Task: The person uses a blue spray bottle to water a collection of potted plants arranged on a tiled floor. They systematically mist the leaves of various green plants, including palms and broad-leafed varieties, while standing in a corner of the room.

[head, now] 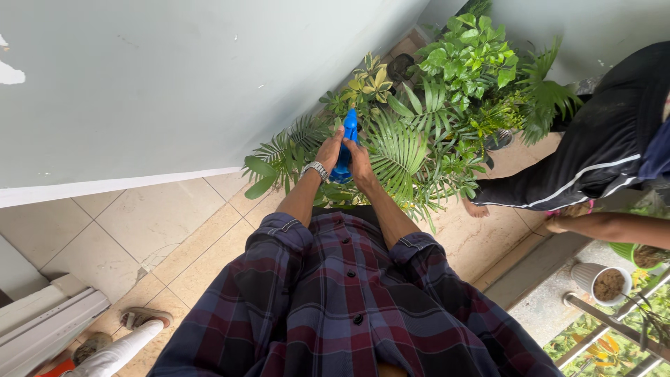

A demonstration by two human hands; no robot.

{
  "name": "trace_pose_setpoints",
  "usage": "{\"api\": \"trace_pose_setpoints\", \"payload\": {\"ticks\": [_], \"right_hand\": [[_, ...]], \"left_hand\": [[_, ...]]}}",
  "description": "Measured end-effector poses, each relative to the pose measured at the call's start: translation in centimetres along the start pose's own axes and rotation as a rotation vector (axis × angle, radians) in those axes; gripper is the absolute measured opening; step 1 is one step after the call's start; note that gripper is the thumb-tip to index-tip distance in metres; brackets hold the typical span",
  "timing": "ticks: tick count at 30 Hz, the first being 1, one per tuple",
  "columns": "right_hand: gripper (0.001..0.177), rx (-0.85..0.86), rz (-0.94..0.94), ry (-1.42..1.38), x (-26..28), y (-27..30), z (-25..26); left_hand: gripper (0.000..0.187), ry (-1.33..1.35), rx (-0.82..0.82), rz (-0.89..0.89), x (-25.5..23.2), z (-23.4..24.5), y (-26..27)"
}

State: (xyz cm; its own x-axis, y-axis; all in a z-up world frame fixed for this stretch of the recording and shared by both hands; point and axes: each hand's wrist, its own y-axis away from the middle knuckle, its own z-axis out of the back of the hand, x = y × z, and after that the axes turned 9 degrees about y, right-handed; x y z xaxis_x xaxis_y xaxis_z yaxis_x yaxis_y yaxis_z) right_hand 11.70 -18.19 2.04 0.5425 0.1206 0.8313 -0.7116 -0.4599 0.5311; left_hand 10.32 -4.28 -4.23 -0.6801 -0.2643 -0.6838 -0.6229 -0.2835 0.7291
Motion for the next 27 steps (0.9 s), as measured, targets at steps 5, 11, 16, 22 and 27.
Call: {"api": "trace_pose_setpoints", "payload": {"ticks": [5,11,16,22,27], "right_hand": [[0.035,0.042,-0.050,-0.137,0.5,0.3,-0.7],[0.038,0.053,-0.056,-0.134,-0.2,-0.1,-0.5],[0.033,0.035,-0.056,-0.214,-2.5,-1.8,0.0],[0.031,0.037,-0.018,-0.121,-3.1,-2.0,0.2],[0.034,0.092,0.096,-0.046,-2.1,0.0,0.3]], "left_hand": [[0.082,0.036,0.021,-0.013,-0.2,0.6,0.6],[0.074,0.095,0.006,0.019,0.5,0.7,0.0],[0.063,0.118,0.007,-0.043,1.7,0.3,-0.9],[0.055,0.102,0.039,-0.007,1.1,0.8,-0.6],[0.053,0.181,0.099,-0.051,1.8,0.9,0.0]]}}
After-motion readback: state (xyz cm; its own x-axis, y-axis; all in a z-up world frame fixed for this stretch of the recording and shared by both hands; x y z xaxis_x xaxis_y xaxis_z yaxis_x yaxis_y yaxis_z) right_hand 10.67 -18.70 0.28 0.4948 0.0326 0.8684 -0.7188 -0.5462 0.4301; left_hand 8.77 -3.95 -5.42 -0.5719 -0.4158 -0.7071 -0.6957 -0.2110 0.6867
